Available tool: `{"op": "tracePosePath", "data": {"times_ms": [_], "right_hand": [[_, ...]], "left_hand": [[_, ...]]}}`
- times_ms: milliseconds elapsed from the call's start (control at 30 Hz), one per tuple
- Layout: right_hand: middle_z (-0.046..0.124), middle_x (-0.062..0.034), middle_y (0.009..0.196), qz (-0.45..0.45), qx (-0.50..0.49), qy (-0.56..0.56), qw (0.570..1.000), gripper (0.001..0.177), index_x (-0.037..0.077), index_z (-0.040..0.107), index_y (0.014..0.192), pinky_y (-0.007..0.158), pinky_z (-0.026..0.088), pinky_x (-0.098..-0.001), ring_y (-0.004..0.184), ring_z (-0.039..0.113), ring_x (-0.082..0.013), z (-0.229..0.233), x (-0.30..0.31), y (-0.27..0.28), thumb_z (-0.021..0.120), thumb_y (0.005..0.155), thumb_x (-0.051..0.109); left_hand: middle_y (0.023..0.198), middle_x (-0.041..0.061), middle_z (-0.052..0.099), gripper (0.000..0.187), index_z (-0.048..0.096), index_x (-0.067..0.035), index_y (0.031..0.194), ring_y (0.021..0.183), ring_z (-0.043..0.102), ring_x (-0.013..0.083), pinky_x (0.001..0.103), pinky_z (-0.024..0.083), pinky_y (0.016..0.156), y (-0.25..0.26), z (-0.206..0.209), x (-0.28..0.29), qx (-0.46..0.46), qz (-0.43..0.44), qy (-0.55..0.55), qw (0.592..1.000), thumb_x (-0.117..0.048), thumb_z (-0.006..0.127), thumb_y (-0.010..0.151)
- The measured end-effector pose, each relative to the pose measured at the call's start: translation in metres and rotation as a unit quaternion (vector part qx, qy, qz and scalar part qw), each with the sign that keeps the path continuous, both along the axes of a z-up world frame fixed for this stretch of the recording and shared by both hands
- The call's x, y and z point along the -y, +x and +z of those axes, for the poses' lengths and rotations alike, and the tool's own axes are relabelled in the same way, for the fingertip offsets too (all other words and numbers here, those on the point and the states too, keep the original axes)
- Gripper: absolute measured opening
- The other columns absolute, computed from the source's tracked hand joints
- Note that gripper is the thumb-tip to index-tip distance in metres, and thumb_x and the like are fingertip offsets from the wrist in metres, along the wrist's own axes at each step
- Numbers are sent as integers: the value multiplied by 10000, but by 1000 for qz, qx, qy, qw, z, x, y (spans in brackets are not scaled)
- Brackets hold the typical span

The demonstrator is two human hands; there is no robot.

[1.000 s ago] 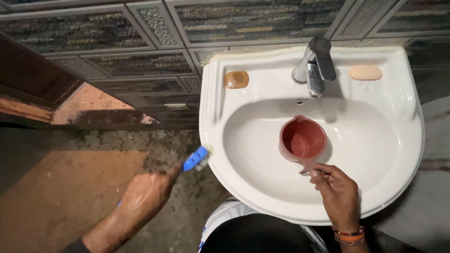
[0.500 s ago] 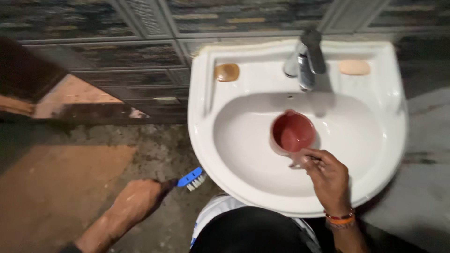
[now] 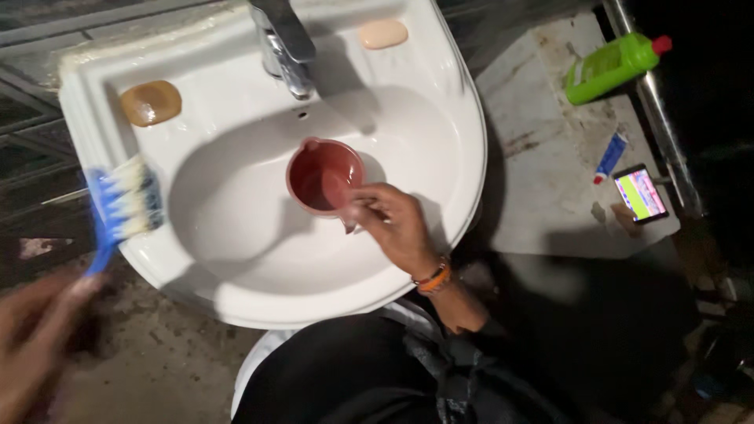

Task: The person washes a pink plastic cup in a bathroom sink. They rinse the cup with water, apply liquid soap, and scrub the interior and exterior with a blue brush. The person rinses the cup thoroughly and places it in the sink.

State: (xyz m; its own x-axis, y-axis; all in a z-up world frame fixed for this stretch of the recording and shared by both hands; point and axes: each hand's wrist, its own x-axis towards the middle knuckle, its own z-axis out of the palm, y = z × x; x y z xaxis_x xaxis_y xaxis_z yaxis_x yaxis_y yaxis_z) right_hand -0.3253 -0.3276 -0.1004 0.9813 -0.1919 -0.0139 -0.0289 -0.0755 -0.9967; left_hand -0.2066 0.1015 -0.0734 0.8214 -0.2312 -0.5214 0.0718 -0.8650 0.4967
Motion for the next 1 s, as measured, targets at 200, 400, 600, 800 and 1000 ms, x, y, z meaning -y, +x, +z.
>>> {"op": "tracePosePath", "data": {"times_ms": [200,400,600,800,1000], "right_hand": [[684,-73,1023,133,-95,111,980,425,36,539,1387,713,643,-275,901,716,-144,-7,-51,6,602,1020,241],[600,-16,971,92,-128,295,942,306,68,538,1271,729,656,-300,861,671,-90,5,-53,-1,610,987,156],[600,-57,803,-9,-164,314,935,219,54,569,1172,394,422,-250,496,566,-112,16,-21,-18,559,962,113],[572,-42,756,-43,-170,292,940,135,44,582,1055,377,344,-202,463,463,-50,5,-12,-28,562,1035,177],[589,-44,791,-23,-181,261,948,176,57,562,1058,364,333,-206,478,496,-52,8,-12,-20,560,1033,231]], "left_hand": [[1080,104,752,427,700,53,1136,1003,696,177,327,539,926,-26,2,173,-77,63,-446,890,-296,459,1092],[1065,109,748,383,689,22,1235,975,703,155,300,564,882,-34,-10,233,-127,44,-478,868,-285,543,1058],[1100,161,697,290,710,-52,1253,878,688,233,370,562,743,20,52,224,328,-80,-282,898,-176,770,998],[1203,206,606,512,732,-28,1246,1096,596,357,434,528,784,69,101,265,627,-277,-191,703,-193,916,797],[1040,55,667,188,765,-121,1028,1000,647,237,395,550,819,95,87,289,649,-332,-122,674,-186,879,893]]}}
